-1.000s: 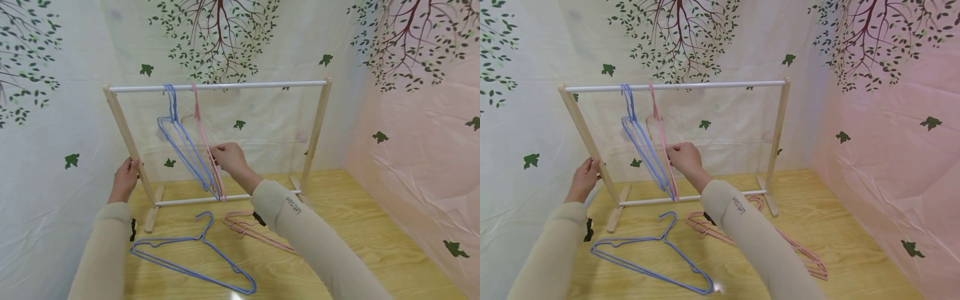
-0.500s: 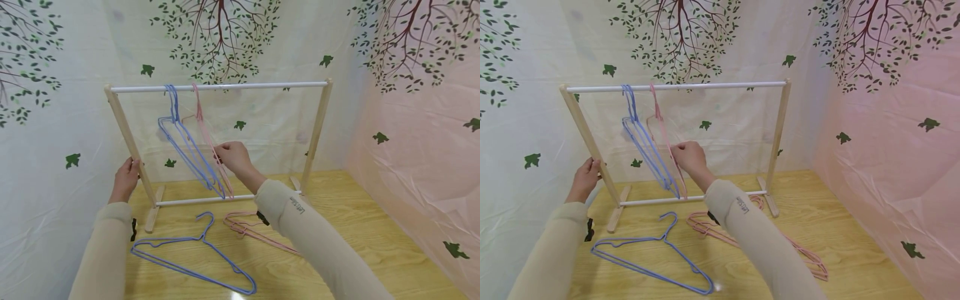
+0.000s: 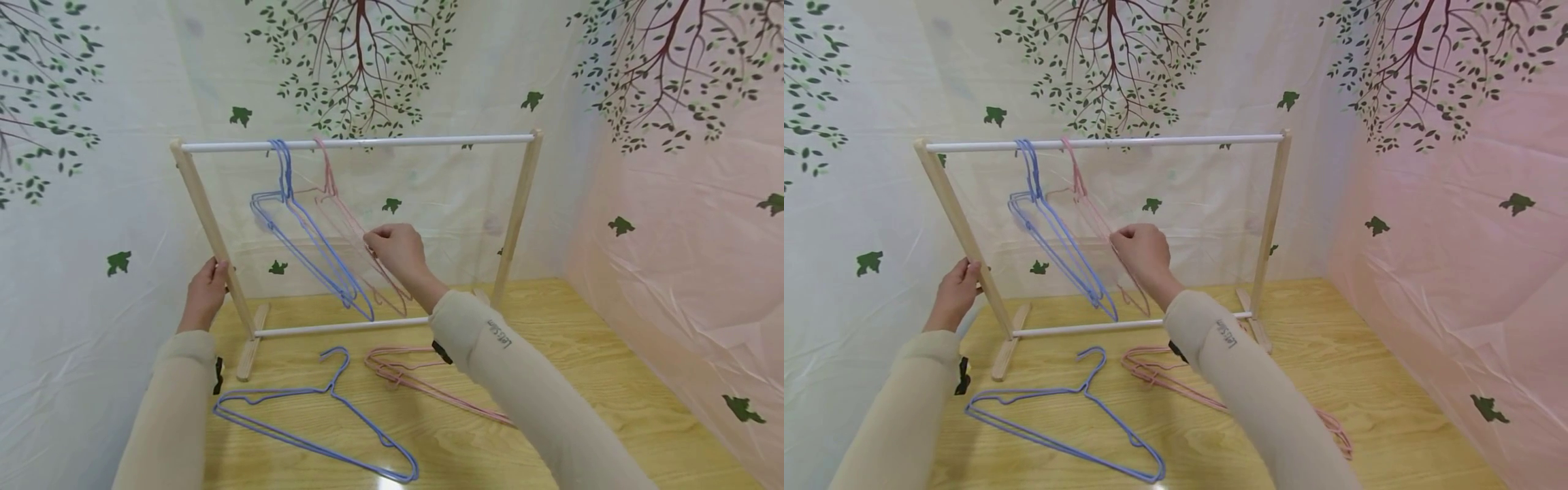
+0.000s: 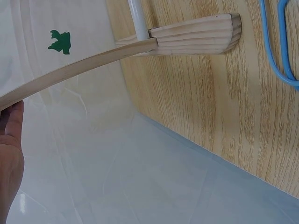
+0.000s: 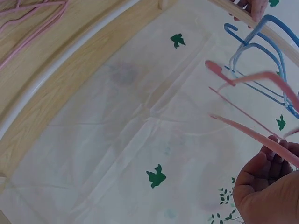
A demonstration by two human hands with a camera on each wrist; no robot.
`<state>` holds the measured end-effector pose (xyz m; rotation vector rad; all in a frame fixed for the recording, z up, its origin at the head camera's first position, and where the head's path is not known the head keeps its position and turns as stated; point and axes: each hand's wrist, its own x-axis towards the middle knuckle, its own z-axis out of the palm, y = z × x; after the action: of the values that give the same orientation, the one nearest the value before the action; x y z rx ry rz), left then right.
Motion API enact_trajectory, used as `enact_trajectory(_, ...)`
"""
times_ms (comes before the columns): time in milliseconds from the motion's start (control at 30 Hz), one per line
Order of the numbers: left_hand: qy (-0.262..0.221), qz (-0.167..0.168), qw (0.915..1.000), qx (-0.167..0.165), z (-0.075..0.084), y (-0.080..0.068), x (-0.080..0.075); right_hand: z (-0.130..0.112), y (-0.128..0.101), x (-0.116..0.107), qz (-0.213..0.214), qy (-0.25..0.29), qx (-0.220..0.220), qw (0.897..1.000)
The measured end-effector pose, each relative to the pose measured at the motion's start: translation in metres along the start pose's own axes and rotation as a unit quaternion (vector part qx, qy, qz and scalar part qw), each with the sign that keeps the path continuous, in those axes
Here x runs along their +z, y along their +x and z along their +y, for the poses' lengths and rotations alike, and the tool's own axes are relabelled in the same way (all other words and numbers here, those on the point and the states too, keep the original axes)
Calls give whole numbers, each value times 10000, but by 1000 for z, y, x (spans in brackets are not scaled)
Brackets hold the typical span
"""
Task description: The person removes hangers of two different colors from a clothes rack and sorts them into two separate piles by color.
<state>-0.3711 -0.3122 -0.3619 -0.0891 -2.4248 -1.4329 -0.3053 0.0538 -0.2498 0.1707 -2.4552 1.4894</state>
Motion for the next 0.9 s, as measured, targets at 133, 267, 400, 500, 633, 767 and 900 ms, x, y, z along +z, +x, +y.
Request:
enact_trajectory(133,-9,10,10000,-6,-1,0,0,0,1,-4,118,-209,-146,9996)
enact_trajectory(267,-40,15,10000,-45,-1,0,0,1,1,-7,263,-401,-302,9984)
enact_trajectory(400,-66,19,9999,-81,-2,1,1,1,0,-10,446,-684,-553,9951)
enact_trajectory(500,-72,20,9999,-93,-3,1,1,3,-1,-16,660,-917,-882,9897)
enact_trajectory(633,-40,19,9999,-105,-2,1,1,6,-3,-27,981,-1068,-1358,9801)
enact_trajectory(767,23,-12,10000,-93,-1,1,0,16,-7,-44,1227,-1290,-1740,9685)
enact_trajectory(900,6,-54,10000,-67,0,0,0,33,-13,-64,1431,-1555,-2140,9537)
